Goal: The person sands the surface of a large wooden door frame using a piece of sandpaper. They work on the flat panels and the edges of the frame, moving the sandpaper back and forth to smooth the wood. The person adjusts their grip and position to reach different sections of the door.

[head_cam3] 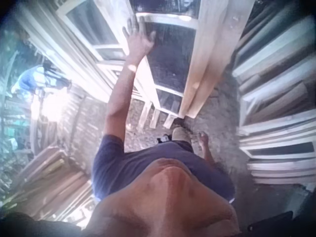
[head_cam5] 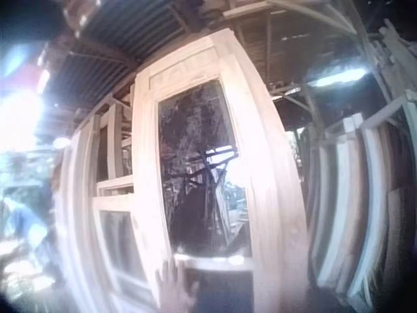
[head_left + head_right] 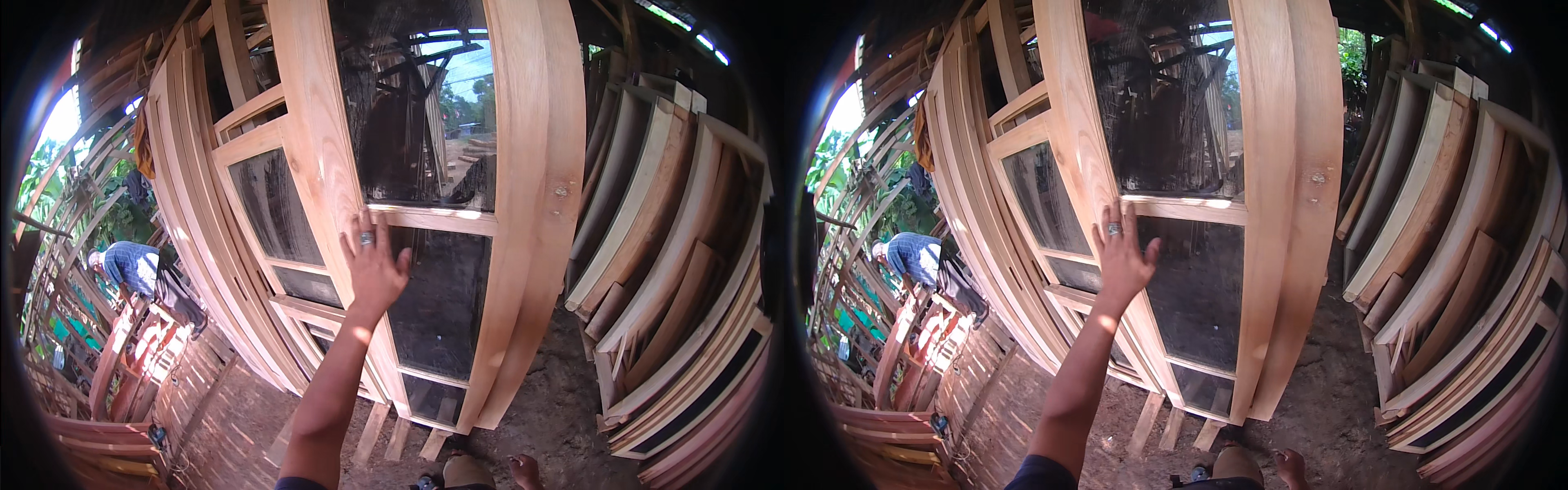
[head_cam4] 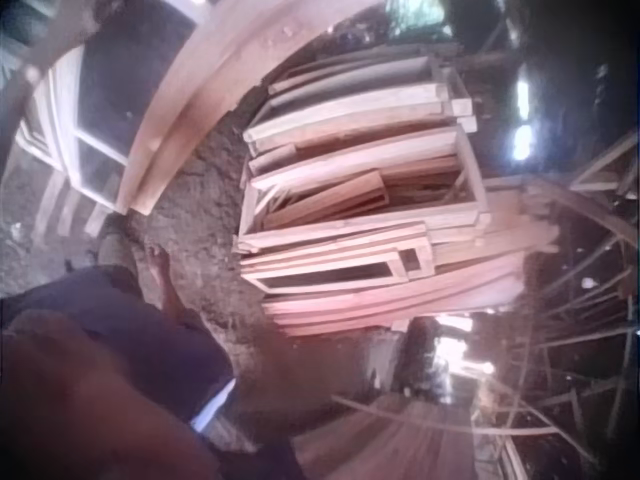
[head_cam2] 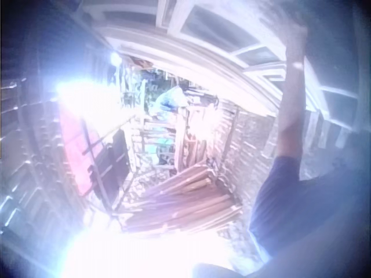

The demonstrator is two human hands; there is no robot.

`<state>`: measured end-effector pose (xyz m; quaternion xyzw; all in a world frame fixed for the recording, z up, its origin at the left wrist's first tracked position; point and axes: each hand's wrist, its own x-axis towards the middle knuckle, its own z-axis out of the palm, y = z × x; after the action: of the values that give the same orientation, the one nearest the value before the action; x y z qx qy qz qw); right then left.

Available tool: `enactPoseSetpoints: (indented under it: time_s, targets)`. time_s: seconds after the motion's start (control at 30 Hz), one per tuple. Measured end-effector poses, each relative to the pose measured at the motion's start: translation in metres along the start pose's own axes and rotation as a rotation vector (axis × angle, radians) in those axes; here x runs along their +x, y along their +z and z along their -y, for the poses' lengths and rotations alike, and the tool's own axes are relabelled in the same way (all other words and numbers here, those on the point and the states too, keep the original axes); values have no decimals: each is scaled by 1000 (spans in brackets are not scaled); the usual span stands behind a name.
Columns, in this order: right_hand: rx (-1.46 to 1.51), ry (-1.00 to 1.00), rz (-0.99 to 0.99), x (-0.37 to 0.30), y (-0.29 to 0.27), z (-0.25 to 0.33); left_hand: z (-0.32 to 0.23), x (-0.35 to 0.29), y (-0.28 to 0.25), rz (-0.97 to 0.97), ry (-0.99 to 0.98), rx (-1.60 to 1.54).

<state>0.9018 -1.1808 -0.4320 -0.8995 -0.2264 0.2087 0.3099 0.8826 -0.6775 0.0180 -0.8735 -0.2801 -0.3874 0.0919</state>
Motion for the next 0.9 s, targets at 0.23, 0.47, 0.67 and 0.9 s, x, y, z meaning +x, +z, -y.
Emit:
enactPoseSetpoints:
  time_s: [0.23,0.47,0.67,0.9]
  targets:
    - [0,39,11,65,26,-1,-123,19,22,58,462,-325]
    - [-26,243,-4,97,22,-77,-93,6,61,-22,373,-92]
    - [-221,328,226,79,24,-183,-12,-5,43,-86,-114,-60]
    - [-17,267,237,124,7,-168,-27,-11,25,-122,-152,-141]
